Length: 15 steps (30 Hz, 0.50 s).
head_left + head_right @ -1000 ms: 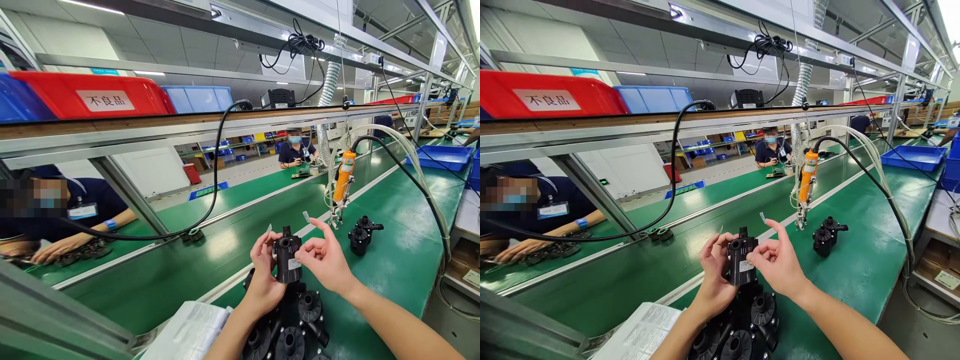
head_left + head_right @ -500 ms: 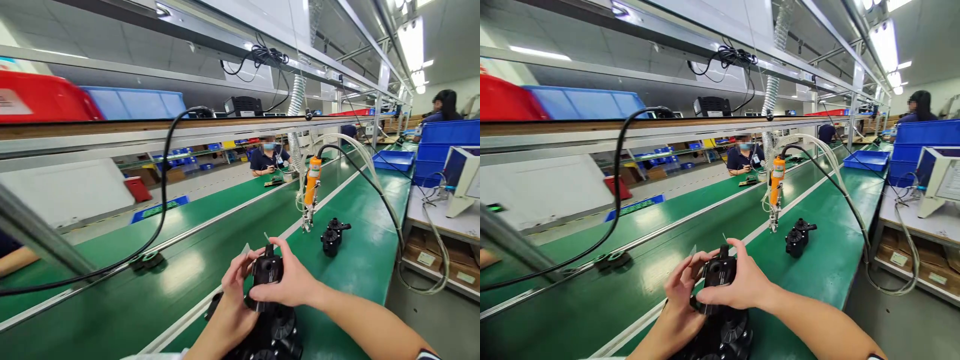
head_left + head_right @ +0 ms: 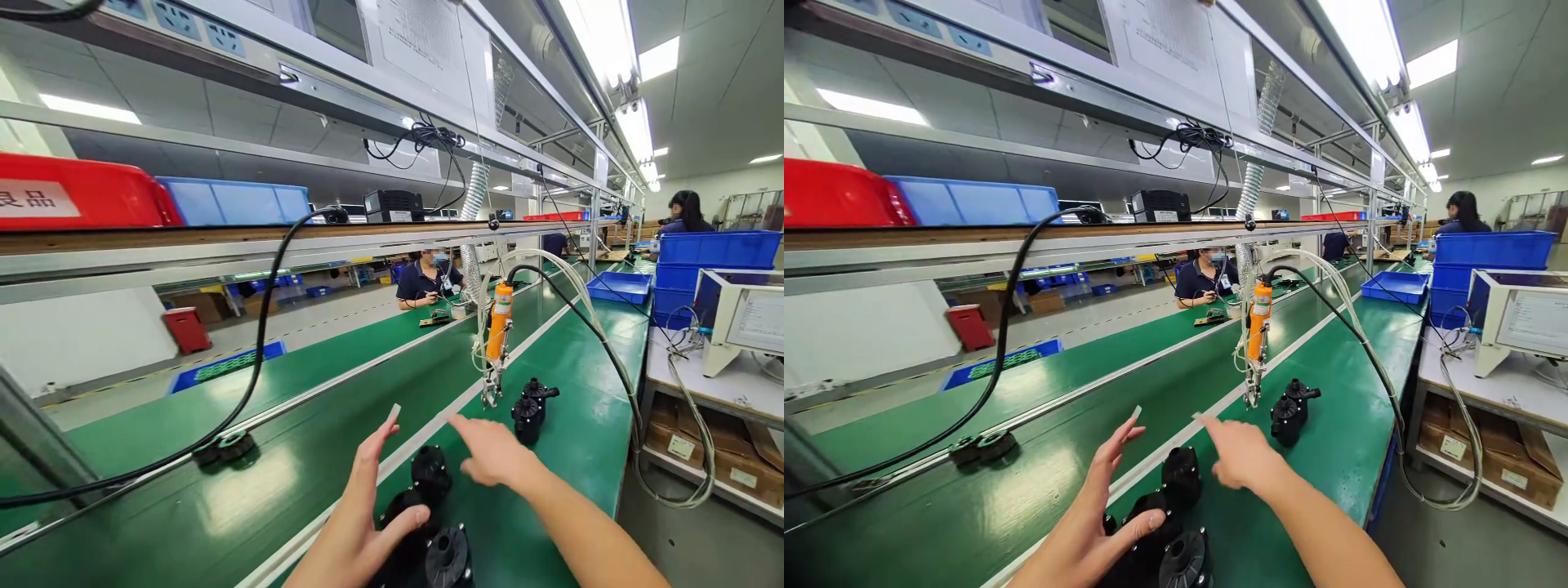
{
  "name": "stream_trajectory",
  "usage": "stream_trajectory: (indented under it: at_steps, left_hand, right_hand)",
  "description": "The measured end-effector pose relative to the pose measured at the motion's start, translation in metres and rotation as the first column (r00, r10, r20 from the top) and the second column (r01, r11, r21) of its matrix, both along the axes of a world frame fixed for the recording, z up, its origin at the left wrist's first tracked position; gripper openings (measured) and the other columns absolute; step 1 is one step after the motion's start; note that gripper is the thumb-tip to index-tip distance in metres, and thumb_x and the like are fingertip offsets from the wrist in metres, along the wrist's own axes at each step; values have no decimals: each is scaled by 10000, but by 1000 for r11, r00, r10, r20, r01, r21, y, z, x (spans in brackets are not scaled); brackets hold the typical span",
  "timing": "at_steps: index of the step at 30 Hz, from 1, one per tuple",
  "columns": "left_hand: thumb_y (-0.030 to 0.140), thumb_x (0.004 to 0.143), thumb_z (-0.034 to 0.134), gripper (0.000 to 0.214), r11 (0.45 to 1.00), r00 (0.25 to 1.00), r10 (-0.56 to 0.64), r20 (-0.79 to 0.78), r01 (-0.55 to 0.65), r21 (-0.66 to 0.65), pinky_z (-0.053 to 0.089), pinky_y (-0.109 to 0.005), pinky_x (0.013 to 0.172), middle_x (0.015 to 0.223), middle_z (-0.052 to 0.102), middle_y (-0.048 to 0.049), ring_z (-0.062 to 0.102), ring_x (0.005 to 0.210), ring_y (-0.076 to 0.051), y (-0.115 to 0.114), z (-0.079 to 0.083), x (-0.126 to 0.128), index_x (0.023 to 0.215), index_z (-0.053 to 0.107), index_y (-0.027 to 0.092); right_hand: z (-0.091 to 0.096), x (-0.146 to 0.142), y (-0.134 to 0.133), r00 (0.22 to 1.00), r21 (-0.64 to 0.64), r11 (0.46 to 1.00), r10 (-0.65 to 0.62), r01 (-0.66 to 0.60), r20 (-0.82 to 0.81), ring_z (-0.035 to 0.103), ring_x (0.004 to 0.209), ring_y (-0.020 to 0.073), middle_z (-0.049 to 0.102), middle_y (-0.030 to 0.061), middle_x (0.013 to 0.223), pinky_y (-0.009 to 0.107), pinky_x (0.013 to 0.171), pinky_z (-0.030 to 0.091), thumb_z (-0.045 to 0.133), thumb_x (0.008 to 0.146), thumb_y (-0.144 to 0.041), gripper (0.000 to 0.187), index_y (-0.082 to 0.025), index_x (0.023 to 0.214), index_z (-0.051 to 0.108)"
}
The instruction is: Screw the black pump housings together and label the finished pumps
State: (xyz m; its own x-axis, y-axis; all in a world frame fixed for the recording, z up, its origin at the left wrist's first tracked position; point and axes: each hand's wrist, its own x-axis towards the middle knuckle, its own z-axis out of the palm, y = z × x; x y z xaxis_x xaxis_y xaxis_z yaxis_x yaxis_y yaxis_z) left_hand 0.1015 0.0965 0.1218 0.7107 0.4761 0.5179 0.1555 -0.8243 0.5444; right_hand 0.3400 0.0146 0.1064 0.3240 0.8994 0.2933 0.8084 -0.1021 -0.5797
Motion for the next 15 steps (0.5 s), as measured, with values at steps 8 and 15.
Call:
stream_trajectory:
  at_steps: [8, 15]
  left_hand:
    - [446, 971, 693, 929, 981, 1000, 10, 19, -7, -195, 244, -769, 1225, 1622, 384, -181, 355, 1547, -430, -9, 6, -2, 1667, 79, 407]
    - [455, 943, 739, 968, 939, 998, -27, 65, 48, -340, 296, -725, 1221, 1607, 357, -171, 423, 1505, -416, -14, 8, 1, 1657, 85, 428]
  right_hand:
    - [20, 76, -26, 854, -53, 853, -518, 520, 37, 734, 1035, 408, 686, 302, 1190, 463, 851, 521, 620, 929, -141, 849, -37, 1609, 123]
    - [19, 60, -29, 896, -66, 893, -442, 444, 51, 749, 961, 365, 757, 177, 969, 383, 781, 489, 628, 885, -42, 777, -79, 1557, 240]
